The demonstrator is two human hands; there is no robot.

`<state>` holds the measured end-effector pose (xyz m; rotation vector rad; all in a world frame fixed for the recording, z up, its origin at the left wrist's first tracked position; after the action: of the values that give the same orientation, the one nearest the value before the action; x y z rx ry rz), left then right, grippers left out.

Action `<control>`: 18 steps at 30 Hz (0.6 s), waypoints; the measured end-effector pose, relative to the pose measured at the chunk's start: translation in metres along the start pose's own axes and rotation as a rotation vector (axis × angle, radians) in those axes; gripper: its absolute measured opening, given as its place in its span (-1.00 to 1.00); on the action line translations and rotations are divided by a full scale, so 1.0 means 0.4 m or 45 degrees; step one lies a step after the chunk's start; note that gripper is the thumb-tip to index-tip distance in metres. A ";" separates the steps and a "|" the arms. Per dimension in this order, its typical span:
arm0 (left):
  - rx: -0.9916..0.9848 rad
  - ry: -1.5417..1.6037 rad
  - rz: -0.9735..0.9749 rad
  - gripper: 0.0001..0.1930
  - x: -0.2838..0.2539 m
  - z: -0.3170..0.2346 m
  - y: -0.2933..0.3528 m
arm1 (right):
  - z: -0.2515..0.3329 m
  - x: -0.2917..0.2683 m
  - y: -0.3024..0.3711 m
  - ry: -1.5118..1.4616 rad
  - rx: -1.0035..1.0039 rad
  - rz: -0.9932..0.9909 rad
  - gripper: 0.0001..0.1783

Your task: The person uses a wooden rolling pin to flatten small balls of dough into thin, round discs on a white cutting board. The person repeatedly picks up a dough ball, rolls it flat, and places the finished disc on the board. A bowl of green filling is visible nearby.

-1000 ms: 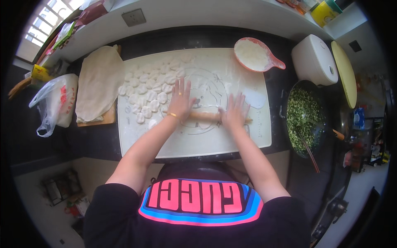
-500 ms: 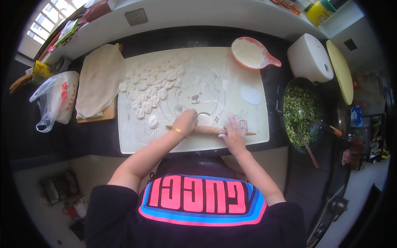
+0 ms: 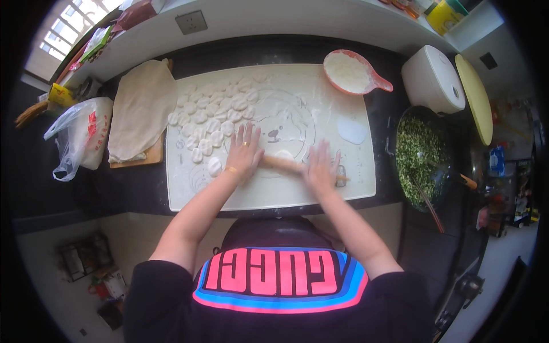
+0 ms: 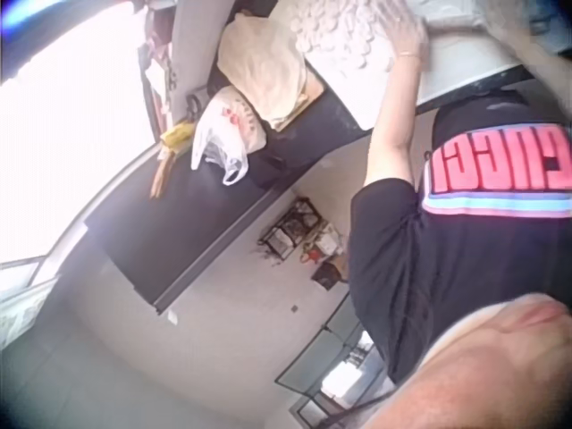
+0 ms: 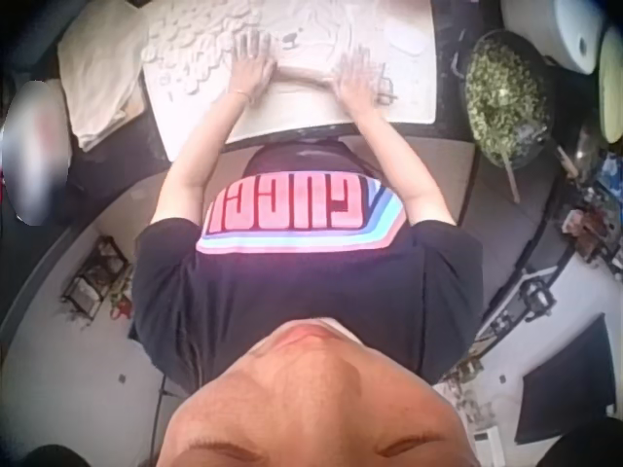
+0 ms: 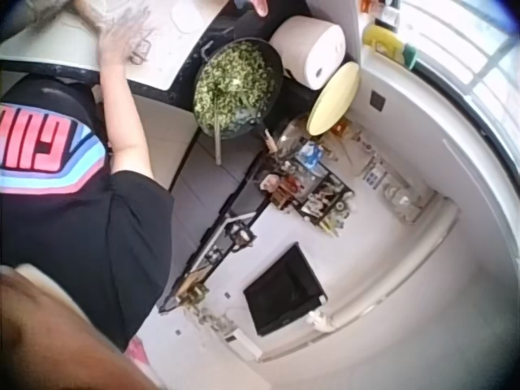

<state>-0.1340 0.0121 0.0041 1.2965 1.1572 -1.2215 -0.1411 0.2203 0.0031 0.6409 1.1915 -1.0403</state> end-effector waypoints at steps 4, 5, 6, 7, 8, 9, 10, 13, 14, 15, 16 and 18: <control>0.000 -0.033 0.034 -0.35 0.005 0.005 0.041 | 0.020 -0.008 0.011 0.011 -0.023 -0.106 -0.17; -0.063 -0.048 -0.030 -0.35 -0.002 0.012 0.005 | 0.004 -0.010 -0.043 -0.038 0.038 -0.095 -0.17; -0.115 -0.061 -0.103 -0.35 -0.012 0.020 -0.037 | -0.016 -0.024 -0.112 -0.081 0.107 -0.093 -0.17; -0.143 -0.058 -0.120 -0.34 -0.009 0.027 -0.067 | -0.031 -0.032 -0.149 -0.126 0.173 -0.092 -0.18; -0.153 -0.068 -0.109 -0.34 -0.004 0.030 -0.069 | -0.030 -0.032 -0.156 -0.095 0.148 -0.097 -0.17; -0.160 -0.072 -0.092 -0.34 0.003 0.027 -0.065 | -0.033 -0.028 -0.157 -0.059 0.129 -0.095 -0.16; -0.166 -0.077 -0.075 -0.34 0.008 0.025 -0.057 | -0.035 -0.026 -0.155 -0.024 0.110 -0.094 -0.16; -0.028 -0.126 0.072 -0.31 0.017 -0.005 0.069 | 0.015 -0.032 0.004 -0.180 -0.075 -0.013 -0.26; -0.035 -0.080 0.019 -0.32 0.013 -0.009 0.081 | 0.020 -0.026 0.039 -0.187 -0.094 -0.024 -0.31; -0.041 -0.030 -0.034 -0.34 0.007 -0.017 0.089 | 0.024 -0.018 0.069 -0.190 -0.111 -0.034 -0.36; -0.047 0.020 -0.086 -0.36 -0.002 -0.024 0.094 | 0.024 -0.011 0.088 -0.194 -0.128 -0.044 -0.41; 0.093 0.320 -0.111 -0.47 -0.026 -0.064 0.034 | 0.012 -0.010 0.102 -0.233 -0.115 -0.079 -0.49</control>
<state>-0.1190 0.0366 0.0156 1.5004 1.3711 -1.1971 -0.1024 0.2344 0.0039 0.4311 1.0965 -1.0672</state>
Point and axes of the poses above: each hand's wrist, its own y-axis away from the middle knuckle, its own x-axis out of the palm, z = x × y, the point moved 8 cm from there along -y, towards the middle knuckle, and after that the axes turned 12 degrees about -y, right-handed, at the moved point
